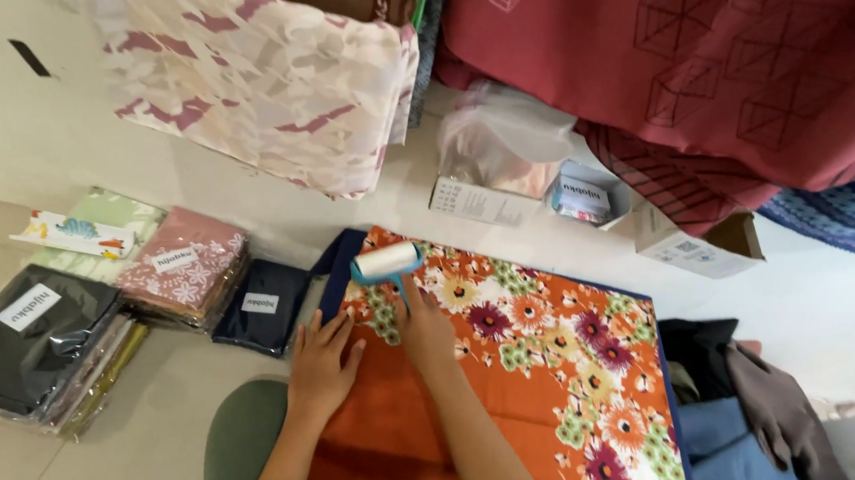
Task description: Unfolding an orange floral cloth, cleaning it with a lint roller, and folding it into a square.
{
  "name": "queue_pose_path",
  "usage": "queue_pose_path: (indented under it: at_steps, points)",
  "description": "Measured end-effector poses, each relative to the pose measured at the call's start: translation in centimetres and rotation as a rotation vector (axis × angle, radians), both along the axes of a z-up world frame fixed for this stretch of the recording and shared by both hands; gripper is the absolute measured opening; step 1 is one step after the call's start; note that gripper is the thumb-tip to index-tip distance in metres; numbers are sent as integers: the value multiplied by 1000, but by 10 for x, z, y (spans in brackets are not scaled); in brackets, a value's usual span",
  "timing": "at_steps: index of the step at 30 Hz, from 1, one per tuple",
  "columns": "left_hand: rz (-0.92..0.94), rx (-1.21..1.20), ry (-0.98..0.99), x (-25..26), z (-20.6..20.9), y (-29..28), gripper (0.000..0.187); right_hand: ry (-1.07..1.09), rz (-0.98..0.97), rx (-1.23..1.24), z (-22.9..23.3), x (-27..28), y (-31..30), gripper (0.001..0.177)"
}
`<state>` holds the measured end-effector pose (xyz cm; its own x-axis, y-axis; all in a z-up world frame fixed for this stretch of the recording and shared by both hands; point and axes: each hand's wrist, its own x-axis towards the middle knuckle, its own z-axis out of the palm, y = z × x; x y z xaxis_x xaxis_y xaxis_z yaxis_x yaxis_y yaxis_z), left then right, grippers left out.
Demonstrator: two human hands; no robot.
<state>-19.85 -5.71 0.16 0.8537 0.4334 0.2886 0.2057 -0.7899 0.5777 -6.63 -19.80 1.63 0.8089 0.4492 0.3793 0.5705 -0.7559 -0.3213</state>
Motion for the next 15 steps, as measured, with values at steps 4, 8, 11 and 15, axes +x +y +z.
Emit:
queue_pose_path:
  at_steps: [4,8,11,15]
  points:
    - [41,151,-6,3,-5,1,52,-27,84,148,11,17,19,53]
    - [44,171,-35,2,-2,0,53,110,-18,115,38,-55,-46,50]
    - [49,187,-87,1,3,-1,52,94,-122,172,17,-133,-123,46]
    - [24,185,-58,2,1,1,53,115,-171,483,-95,-173,-205,36]
